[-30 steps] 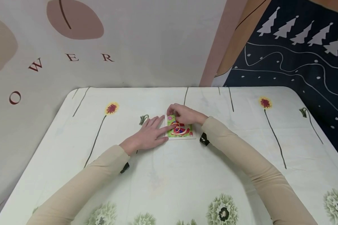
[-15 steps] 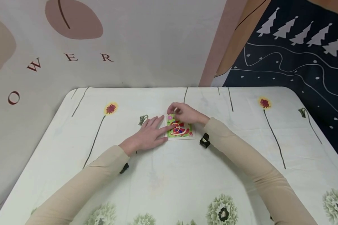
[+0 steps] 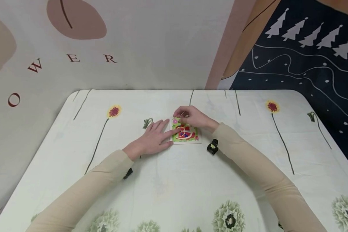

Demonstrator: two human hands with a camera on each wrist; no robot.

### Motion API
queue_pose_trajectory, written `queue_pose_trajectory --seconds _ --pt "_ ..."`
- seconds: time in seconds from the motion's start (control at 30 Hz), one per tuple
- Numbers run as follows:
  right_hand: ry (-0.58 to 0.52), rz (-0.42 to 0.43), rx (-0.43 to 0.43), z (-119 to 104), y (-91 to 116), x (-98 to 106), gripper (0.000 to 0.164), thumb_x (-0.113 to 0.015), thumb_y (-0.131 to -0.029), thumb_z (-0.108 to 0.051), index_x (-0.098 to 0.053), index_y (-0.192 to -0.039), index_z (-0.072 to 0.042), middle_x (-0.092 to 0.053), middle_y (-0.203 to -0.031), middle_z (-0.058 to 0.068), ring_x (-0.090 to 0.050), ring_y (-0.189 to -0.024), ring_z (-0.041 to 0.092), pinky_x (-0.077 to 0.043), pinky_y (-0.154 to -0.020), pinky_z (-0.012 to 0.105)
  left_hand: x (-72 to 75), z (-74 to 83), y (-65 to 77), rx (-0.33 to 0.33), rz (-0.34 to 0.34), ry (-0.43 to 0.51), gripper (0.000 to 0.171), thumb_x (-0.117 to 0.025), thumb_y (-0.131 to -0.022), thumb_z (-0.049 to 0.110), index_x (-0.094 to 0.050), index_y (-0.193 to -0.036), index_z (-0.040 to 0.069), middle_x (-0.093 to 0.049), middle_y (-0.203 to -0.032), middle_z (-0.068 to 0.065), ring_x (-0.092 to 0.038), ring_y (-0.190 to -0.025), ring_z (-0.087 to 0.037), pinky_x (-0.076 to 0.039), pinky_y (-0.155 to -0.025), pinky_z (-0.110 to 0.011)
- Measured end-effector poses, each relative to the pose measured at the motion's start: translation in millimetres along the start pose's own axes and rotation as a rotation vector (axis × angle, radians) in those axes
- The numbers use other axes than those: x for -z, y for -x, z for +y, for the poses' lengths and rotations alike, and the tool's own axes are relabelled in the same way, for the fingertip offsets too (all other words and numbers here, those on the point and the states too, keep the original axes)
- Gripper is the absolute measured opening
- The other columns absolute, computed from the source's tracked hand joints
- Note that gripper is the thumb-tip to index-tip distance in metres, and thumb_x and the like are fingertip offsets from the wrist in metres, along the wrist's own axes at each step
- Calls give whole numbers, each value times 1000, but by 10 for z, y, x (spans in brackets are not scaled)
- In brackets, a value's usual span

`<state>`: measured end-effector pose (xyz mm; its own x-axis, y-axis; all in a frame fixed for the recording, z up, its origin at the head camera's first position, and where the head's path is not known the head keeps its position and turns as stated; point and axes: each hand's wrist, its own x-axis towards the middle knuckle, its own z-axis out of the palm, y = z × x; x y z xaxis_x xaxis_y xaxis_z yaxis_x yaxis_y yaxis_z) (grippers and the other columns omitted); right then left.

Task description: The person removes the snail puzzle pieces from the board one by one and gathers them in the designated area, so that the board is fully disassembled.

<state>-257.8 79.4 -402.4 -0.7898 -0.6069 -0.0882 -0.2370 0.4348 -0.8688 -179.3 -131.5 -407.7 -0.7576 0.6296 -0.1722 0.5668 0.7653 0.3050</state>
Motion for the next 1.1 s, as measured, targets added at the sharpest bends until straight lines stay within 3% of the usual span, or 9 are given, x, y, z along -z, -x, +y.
queue_pose_trajectory --seconds 0.3,0.83,1.1 --pt "7 43 -24 10 114 90 22 -56 -93 0 -66 -112 0 -63 -107 11 -55 -96 23 -44 -85 34 10 20 12 -18 23 11 54 -48 -100 38 -37 -151 25 -12 -156 -22 -13 -140 -42 -12 -107 -61" --pt "-46 113 -53 37 377 317 21 -56 -94 -1 -67 -112 1 -63 -106 14 -53 -94 24 -41 -84 31 -16 33 -17 27 37 3 53 -48 -99 39 -35 -151 31 -13 -157 -16 -15 -140 -39 -7 -105 -66" --pt "-68 156 -93 50 456 394 21 -57 -94 -2 -66 -113 1 -62 -108 15 -54 -97 25 -40 -87 32 -10 53 -34 42 65 -23 52 -51 -98 39 -39 -149 33 -26 -149 -15 -26 -132 -35 -17 -102 -62"
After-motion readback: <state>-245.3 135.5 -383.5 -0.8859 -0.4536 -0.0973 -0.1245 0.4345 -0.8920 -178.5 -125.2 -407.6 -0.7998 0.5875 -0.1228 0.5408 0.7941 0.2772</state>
